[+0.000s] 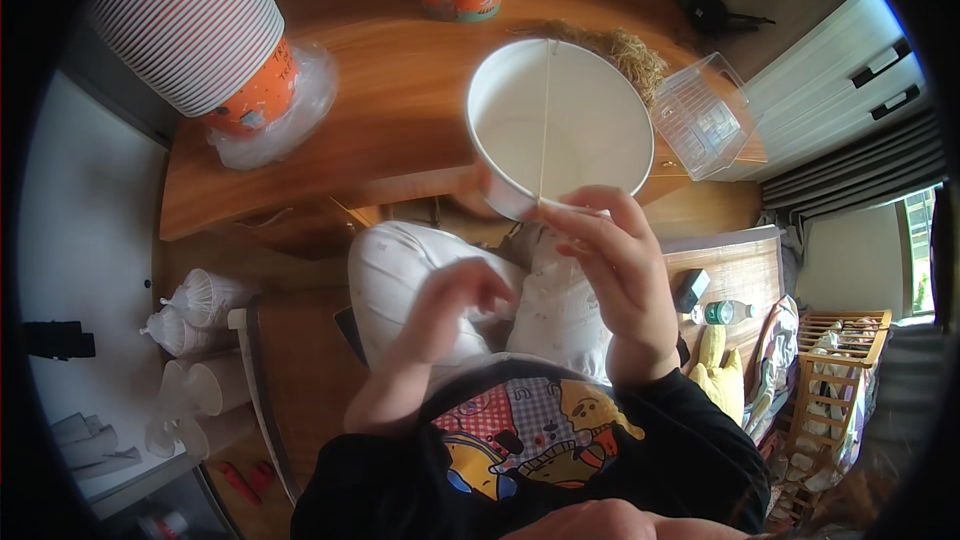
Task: Tying thin decorative or functional strings to the rims of paper buckets.
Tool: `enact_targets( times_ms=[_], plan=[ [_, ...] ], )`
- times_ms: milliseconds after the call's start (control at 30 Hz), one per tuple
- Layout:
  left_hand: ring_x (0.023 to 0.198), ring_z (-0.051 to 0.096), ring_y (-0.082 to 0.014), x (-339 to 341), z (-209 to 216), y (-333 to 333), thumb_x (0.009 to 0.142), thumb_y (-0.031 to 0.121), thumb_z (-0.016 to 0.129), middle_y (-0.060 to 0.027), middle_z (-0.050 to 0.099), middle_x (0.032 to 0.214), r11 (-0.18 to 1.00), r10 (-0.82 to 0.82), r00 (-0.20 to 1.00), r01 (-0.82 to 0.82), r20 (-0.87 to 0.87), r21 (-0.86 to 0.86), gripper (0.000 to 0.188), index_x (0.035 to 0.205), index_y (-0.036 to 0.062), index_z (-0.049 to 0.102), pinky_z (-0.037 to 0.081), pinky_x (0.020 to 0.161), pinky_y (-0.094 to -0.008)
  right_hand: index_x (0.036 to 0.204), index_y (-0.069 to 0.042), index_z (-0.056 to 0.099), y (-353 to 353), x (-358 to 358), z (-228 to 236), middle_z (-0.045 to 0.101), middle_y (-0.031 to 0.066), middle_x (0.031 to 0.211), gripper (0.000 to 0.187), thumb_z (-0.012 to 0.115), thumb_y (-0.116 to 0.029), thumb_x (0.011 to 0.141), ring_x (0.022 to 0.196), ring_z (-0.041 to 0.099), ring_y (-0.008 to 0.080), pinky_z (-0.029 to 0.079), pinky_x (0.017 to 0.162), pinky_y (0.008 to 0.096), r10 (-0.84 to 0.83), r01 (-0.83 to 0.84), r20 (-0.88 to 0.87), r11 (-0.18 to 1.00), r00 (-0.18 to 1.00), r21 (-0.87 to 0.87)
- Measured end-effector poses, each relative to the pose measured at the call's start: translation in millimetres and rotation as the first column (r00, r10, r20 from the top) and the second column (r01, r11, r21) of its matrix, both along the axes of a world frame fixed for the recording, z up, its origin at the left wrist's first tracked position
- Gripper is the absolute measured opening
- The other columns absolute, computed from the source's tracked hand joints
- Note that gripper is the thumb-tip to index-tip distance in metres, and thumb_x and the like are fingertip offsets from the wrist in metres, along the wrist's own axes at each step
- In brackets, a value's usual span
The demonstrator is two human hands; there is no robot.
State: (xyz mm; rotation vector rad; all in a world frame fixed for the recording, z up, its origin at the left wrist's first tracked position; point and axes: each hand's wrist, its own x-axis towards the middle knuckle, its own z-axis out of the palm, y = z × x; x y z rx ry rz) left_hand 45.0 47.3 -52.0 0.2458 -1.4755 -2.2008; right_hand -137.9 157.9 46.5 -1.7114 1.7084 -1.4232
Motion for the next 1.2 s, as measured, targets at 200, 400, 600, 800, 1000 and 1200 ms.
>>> enact_targets(
  times_ms=[200,400,600,800,1000,1200],
  plan=[
    [0.075,0.051,-0.0096,-35,-4,26,0.107,0.025,0.028,-0.0005,0.057,0.083,0.955,-0.292,0.956,0.29,0.034,0.071,0.04,0.11,0.0051,0.063,0.041,0.07,-0.0231,0.124,-0.004,0.064,-15,10,-5,0.054,0.014,0.114,0.04,0.055,0.009,0.087,0.101,0.058,0.026,0.048,0.085,0.032,-0.054,0.054,0.001,0.998,0.999,-0.024],
    [0.071,0.045,-0.0048,-65,11,42,0.106,0.031,0.029,0.0041,0.052,0.085,0.915,-0.162,0.972,0.084,0.169,0.396,0.032,0.111,0.012,0.055,0.037,0.064,-0.0207,0.127,-0.004,0.062,-24,10,-10,0.052,0.0153,0.117,0.041,0.056,0.006,0.088,0.104,0.058,0.0278,0.049,0.086,0.0336,-0.053,0.051,-0.039,0.997,0.998,-0.053],
    [0.07,0.041,-0.0011,-75,19,39,0.106,0.035,0.033,0.0072,0.049,0.087,0.815,-0.045,0.99,-0.041,0.132,0.579,0.029,0.111,0.0154,0.053,0.033,0.059,-0.0176,0.124,-0.002,0.064,-29,12,-9,0.052,0.0161,0.123,0.04,0.05,0.009,0.087,0.109,0.059,0.0285,0.047,0.094,0.0363,-0.047,0.042,-0.084,0.998,0.995,-0.05],
    [0.067,0.041,-0.001,-86,9,40,0.106,0.037,0.034,0.0079,0.049,0.084,0.887,0.048,0.993,-0.091,0.105,0.453,0.029,0.114,0.016,0.052,0.031,0.057,-0.0174,0.104,0.0,0.071,-35,3,-11,0.053,0.0176,0.128,0.021,0.058,0.001,0.088,0.111,0.061,0.0294,0.049,0.091,0.0387,-0.081,0.069,-0.095,0.989,0.992,-0.128],
    [0.062,0.042,-0.0028,-91,6,42,0.107,0.034,0.032,0.0039,0.048,0.074,0.855,0.192,0.98,-0.196,0.059,0.481,0.032,0.115,0.0112,0.053,0.032,0.055,-0.0183,0.1,0.002,0.071,-28,-9,-16,0.055,0.0185,0.127,0.018,0.057,-0.006,0.091,0.107,0.062,0.0265,0.049,0.09,0.0367,-0.051,0.062,0.083,0.988,0.995,-0.141],
    [0.057,0.034,-0.0058,-86,3,41,0.104,0.046,0.038,0.0034,0.038,0.063,0.892,0.295,0.935,-0.196,-0.195,0.408,0.049,0.134,0.0078,0.049,0.03,0.05,-0.0224,0.097,0.004,0.069,-21,-23,-31,0.051,0.0184,0.13,0.023,0.053,-0.012,0.097,0.112,0.059,0.0244,0.048,0.093,0.0365,-0.144,0.194,0.191,0.942,0.971,-0.274]
  ],
)
